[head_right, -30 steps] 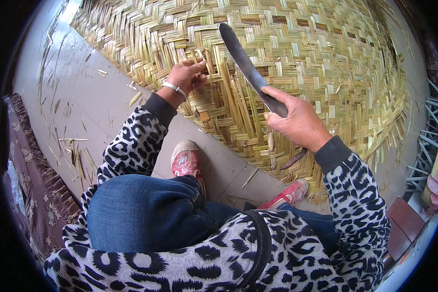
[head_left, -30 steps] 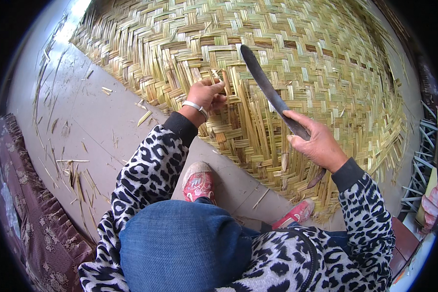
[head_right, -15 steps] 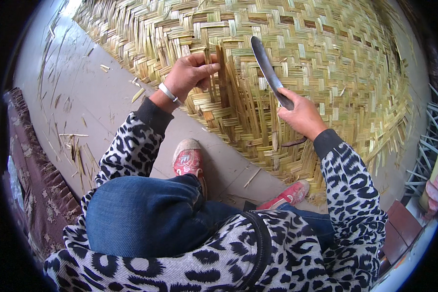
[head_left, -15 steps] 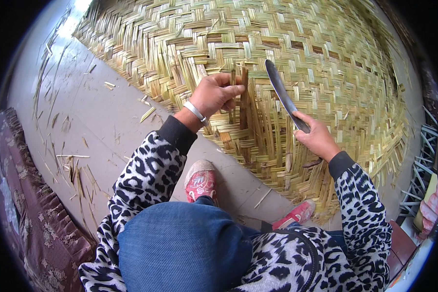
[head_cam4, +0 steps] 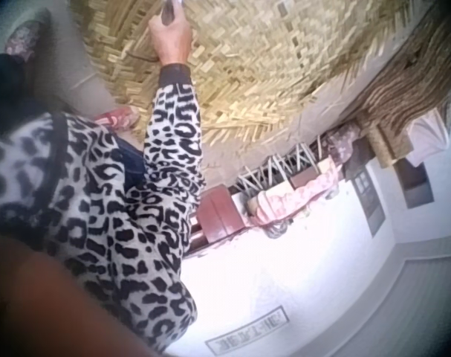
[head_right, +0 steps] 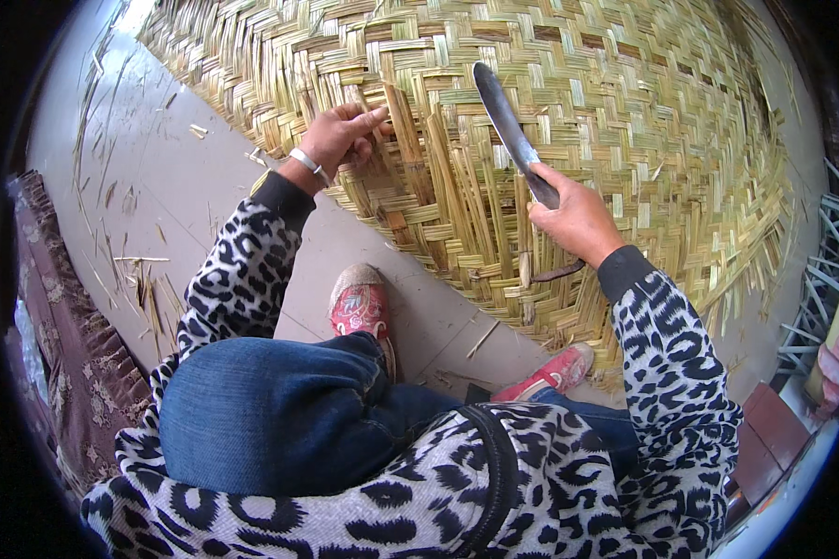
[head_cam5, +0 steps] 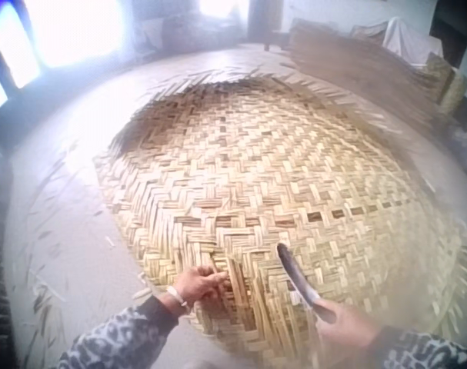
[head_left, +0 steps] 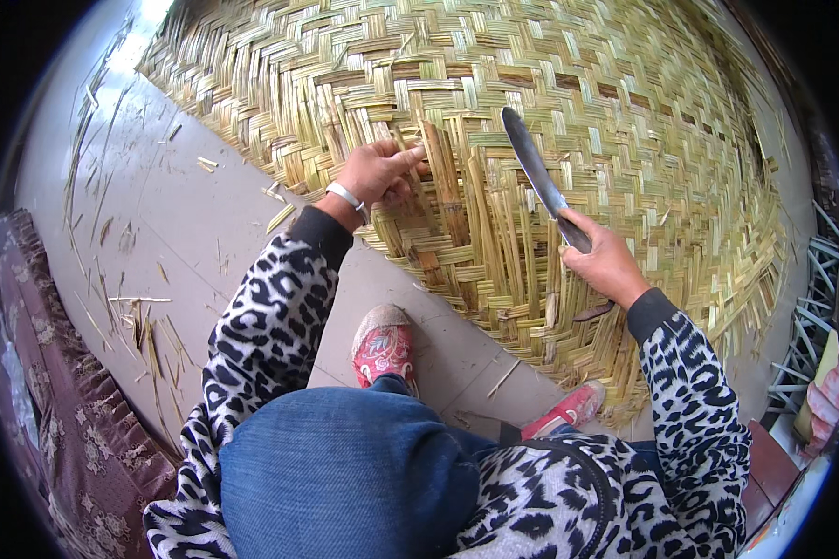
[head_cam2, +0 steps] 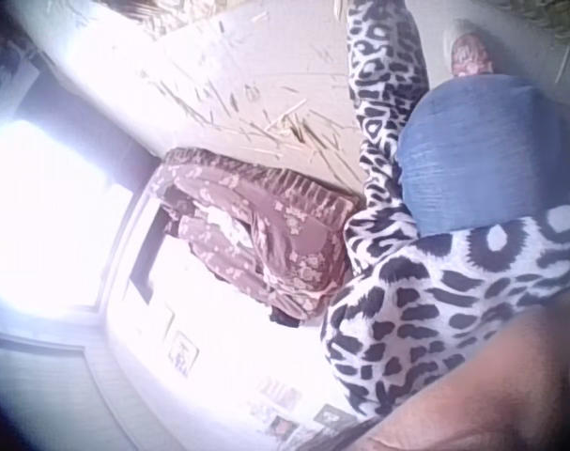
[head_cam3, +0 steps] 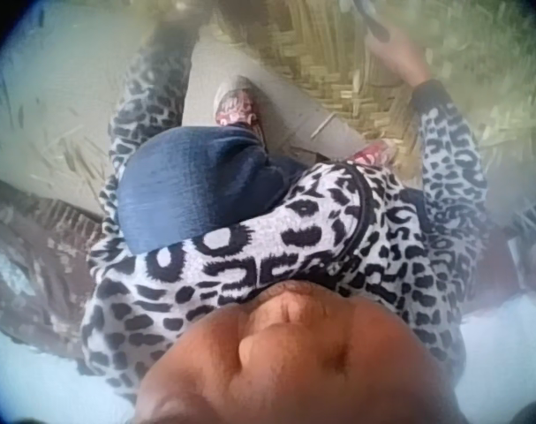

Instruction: The person sits on the floor and uses a curved knife to trim and tuck the edges of a large woven mat. They repeatedly press down and cut the mat's edge to secure the weave. The person then stands, walks to a drawer, retrieves a small item, and exits the room.

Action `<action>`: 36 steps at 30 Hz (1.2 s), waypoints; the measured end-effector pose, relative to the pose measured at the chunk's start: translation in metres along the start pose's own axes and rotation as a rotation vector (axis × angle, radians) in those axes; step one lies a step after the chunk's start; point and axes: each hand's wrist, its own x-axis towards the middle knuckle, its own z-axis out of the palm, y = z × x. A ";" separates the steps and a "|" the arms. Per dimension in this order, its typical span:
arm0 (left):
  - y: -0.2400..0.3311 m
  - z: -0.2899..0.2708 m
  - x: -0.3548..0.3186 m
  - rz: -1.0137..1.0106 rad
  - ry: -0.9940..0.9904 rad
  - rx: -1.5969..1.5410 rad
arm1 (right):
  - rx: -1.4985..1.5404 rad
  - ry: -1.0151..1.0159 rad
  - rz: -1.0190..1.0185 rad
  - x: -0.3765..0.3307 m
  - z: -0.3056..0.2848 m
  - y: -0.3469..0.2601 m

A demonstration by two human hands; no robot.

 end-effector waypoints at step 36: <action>-0.054 0.016 -0.015 0.039 0.142 -0.264 | 0.068 -0.376 -0.063 -0.003 0.039 -0.086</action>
